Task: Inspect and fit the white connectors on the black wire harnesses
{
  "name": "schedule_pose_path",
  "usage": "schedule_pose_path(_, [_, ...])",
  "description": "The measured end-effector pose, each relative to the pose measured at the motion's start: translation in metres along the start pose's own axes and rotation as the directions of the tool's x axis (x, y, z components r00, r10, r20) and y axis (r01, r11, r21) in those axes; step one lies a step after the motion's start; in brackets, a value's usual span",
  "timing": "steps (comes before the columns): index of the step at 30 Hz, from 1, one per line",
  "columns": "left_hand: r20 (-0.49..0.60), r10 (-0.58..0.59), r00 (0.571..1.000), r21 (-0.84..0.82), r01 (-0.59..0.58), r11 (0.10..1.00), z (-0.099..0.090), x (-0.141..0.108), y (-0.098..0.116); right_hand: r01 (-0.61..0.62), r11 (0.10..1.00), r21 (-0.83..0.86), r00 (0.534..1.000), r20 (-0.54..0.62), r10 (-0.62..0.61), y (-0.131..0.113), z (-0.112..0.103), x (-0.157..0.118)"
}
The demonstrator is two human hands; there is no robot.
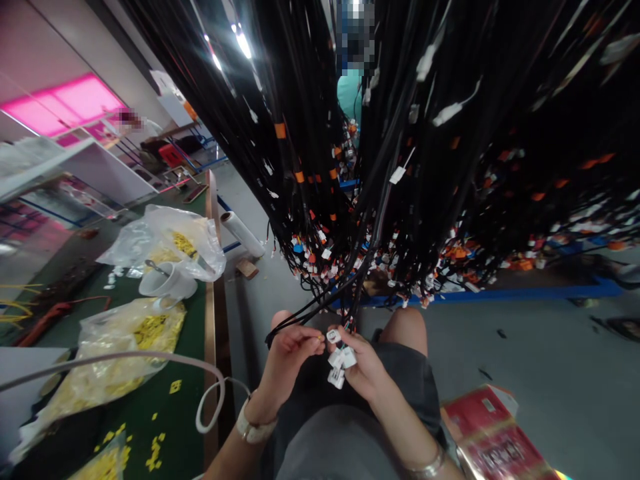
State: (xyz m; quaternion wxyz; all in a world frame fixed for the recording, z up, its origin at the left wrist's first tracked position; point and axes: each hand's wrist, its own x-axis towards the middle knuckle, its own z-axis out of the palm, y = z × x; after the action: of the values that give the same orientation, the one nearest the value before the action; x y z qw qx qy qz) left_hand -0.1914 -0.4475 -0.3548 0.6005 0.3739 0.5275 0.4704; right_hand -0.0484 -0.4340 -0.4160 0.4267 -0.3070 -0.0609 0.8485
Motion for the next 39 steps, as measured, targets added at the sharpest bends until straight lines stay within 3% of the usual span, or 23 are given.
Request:
schedule_pose_path(3, [0.017,0.119,0.993,0.081,-0.12,0.989,0.006,0.001,0.004,0.006,1.0,-0.014,1.0,-0.008,-0.006,0.001,-0.001,-0.001])
schedule_pose_path(6, [0.01,0.152,0.988,0.097,-0.153,0.984,0.008,0.002,0.004,0.011,1.0,-0.008,0.999,-0.046,-0.012,0.001,-0.001,-0.001])
schedule_pose_path(27, [0.109,0.042,0.993,0.07,-0.05,0.996,0.0,0.004,-0.006,0.044,0.997,-0.068,0.996,-0.071,-0.049,0.003,0.001,-0.003])
schedule_pose_path(39, [0.064,0.013,0.998,0.159,-0.023,0.987,-0.001,0.002,-0.001,0.062,0.994,-0.093,0.994,-0.082,-0.069,0.002,0.007,-0.007])
